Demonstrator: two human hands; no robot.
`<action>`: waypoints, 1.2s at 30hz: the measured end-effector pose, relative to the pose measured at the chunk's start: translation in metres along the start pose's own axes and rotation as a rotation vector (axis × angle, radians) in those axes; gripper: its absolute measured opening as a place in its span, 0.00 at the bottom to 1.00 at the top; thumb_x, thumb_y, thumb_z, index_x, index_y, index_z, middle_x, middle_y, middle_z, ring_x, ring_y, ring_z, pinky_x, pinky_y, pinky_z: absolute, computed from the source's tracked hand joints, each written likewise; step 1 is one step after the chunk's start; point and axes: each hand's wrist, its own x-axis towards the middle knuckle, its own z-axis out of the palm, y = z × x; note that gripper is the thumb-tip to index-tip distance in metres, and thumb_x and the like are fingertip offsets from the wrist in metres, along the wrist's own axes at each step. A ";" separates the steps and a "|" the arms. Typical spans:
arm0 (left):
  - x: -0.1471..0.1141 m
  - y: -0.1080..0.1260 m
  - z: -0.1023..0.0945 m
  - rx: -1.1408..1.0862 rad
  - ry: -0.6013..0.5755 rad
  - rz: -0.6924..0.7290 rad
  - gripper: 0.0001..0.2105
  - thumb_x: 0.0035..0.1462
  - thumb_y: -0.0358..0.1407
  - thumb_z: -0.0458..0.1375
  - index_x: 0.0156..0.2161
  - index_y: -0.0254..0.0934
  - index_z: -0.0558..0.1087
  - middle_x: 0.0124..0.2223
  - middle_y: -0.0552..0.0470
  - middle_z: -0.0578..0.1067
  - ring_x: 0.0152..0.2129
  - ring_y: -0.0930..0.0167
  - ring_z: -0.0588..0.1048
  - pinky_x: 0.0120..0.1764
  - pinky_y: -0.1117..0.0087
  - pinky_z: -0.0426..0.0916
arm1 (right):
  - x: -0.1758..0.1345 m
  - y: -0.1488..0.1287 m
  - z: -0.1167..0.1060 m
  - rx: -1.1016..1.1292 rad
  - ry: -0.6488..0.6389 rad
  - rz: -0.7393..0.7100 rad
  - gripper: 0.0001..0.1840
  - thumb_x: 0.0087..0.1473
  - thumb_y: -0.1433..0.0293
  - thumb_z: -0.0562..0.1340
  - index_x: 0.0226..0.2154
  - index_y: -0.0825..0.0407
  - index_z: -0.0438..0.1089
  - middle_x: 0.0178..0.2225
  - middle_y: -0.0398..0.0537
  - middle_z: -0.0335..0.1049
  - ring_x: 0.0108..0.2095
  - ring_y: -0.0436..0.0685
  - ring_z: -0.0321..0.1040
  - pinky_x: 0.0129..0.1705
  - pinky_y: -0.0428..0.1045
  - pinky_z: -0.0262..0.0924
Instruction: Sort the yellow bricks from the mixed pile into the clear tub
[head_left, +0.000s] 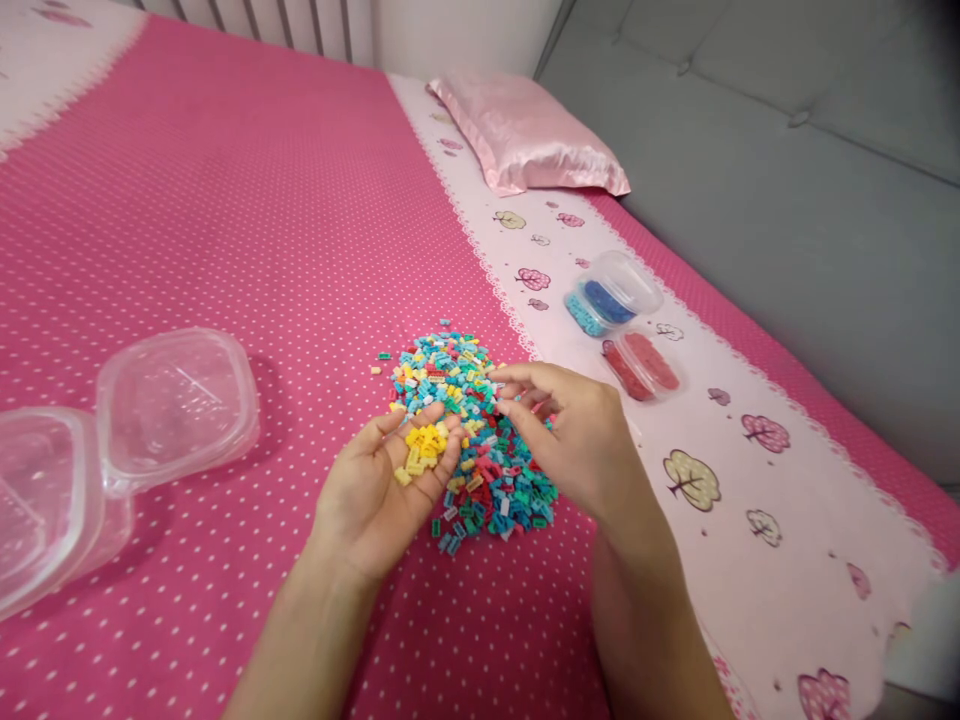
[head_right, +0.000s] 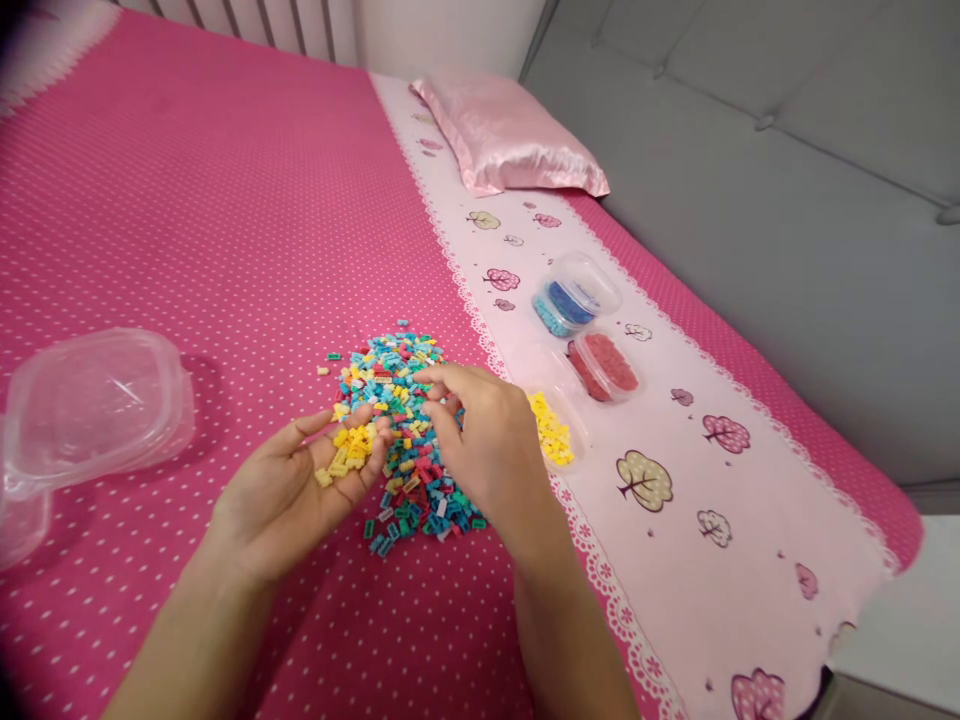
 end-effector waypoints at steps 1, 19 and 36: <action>0.000 0.001 -0.001 -0.011 -0.001 0.009 0.13 0.61 0.29 0.44 0.36 0.28 0.71 0.31 0.41 0.76 0.25 0.70 0.76 0.27 0.71 0.75 | 0.001 0.003 0.001 -0.039 -0.034 0.044 0.13 0.52 0.75 0.59 0.40 0.49 0.75 0.34 0.44 0.77 0.32 0.51 0.72 0.37 0.48 0.65; 0.003 0.004 -0.007 -0.049 -0.013 0.045 0.14 0.61 0.30 0.44 0.28 0.30 0.69 0.27 0.44 0.70 0.22 0.73 0.71 0.25 0.74 0.72 | 0.012 0.020 0.034 -0.434 -0.446 0.252 0.13 0.50 0.73 0.62 0.39 0.47 0.77 0.35 0.49 0.78 0.39 0.60 0.74 0.40 0.51 0.64; 0.003 0.004 -0.008 -0.052 -0.020 0.034 0.14 0.61 0.30 0.44 0.28 0.30 0.69 0.27 0.45 0.70 0.22 0.73 0.72 0.25 0.74 0.72 | 0.009 0.027 0.022 -0.318 -0.510 0.283 0.07 0.43 0.77 0.63 0.26 0.48 0.73 0.26 0.41 0.75 0.28 0.51 0.69 0.28 0.45 0.53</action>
